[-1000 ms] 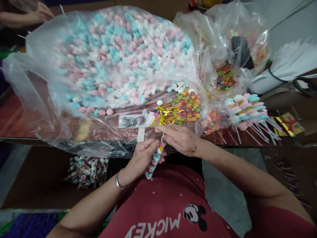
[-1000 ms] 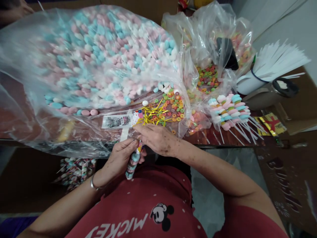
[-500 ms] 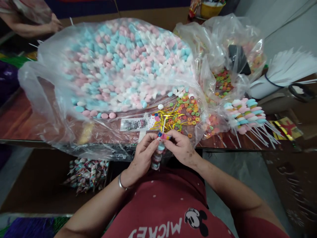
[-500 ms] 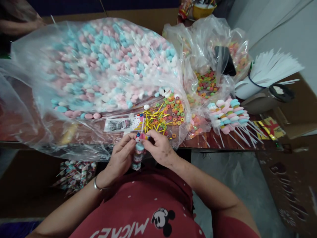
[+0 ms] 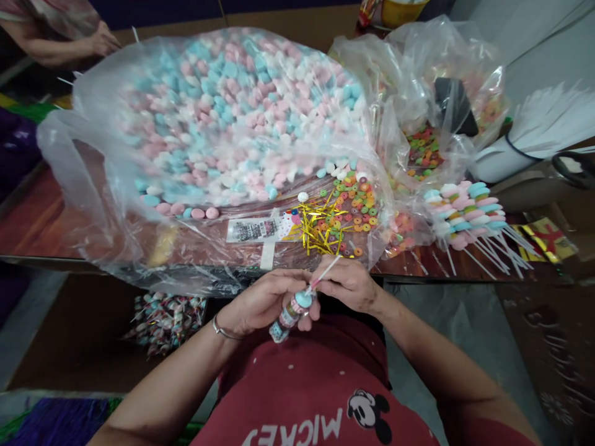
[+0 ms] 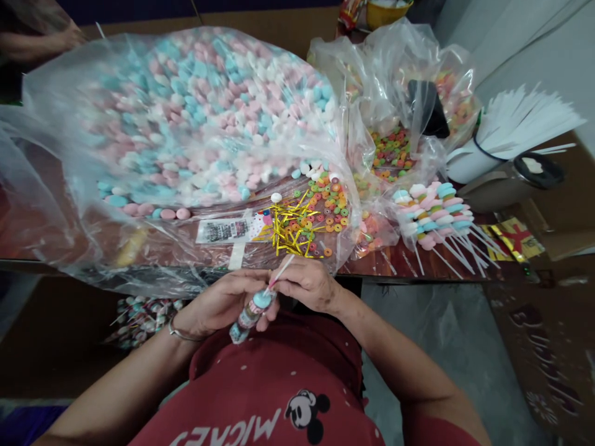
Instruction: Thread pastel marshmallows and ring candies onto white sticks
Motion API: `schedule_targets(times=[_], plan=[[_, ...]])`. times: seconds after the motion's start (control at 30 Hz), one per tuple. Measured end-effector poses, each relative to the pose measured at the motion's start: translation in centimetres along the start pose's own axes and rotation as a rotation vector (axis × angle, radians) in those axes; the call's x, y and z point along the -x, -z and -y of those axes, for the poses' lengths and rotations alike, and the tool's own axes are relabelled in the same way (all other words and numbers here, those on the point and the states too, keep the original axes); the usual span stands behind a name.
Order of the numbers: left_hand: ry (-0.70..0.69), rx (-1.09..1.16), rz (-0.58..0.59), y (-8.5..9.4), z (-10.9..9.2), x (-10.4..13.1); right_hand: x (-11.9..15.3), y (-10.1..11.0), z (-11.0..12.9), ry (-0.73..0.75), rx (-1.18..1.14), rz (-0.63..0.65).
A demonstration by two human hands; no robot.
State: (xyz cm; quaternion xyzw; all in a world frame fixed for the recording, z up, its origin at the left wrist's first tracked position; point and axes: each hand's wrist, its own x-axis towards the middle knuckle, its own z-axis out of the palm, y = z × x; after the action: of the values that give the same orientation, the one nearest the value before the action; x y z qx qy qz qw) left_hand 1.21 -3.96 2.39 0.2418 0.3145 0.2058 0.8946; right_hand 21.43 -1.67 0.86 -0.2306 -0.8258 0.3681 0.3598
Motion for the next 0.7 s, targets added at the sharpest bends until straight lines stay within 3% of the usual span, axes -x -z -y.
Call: schedule_targets(times=[0.1,0.23,0.33,0.4,0.5,0.63,0.7], plan=[[0.019,-0.048,0.002,-0.2,-0.2,0.1,0.0,-0.3,0.5,-0.018,0.104,-0.062],[-0.027,-0.189,-0.116,-0.5,-0.8,0.2,0.0,-0.7,1.3,-0.131,0.203,-0.187],[-0.073,-0.274,-0.212,-0.5,-0.9,0.1,0.5,-0.5,1.8,-0.115,0.543,-0.28],[-0.079,-0.302,-0.208,-0.5,-0.8,0.0,0.9,-0.3,2.3,0.006,0.746,-0.173],[-0.049,-0.351,-0.126,-0.3,-0.6,-0.1,1.1,-0.1,3.0,0.195,0.825,0.068],[0.037,-0.433,-0.019,-0.2,-0.6,0.1,0.7,-0.1,3.8,0.248,0.857,0.124],[0.022,-0.583,0.008,-0.4,-0.7,0.3,0.5,-0.1,3.9,0.226,0.877,0.154]])
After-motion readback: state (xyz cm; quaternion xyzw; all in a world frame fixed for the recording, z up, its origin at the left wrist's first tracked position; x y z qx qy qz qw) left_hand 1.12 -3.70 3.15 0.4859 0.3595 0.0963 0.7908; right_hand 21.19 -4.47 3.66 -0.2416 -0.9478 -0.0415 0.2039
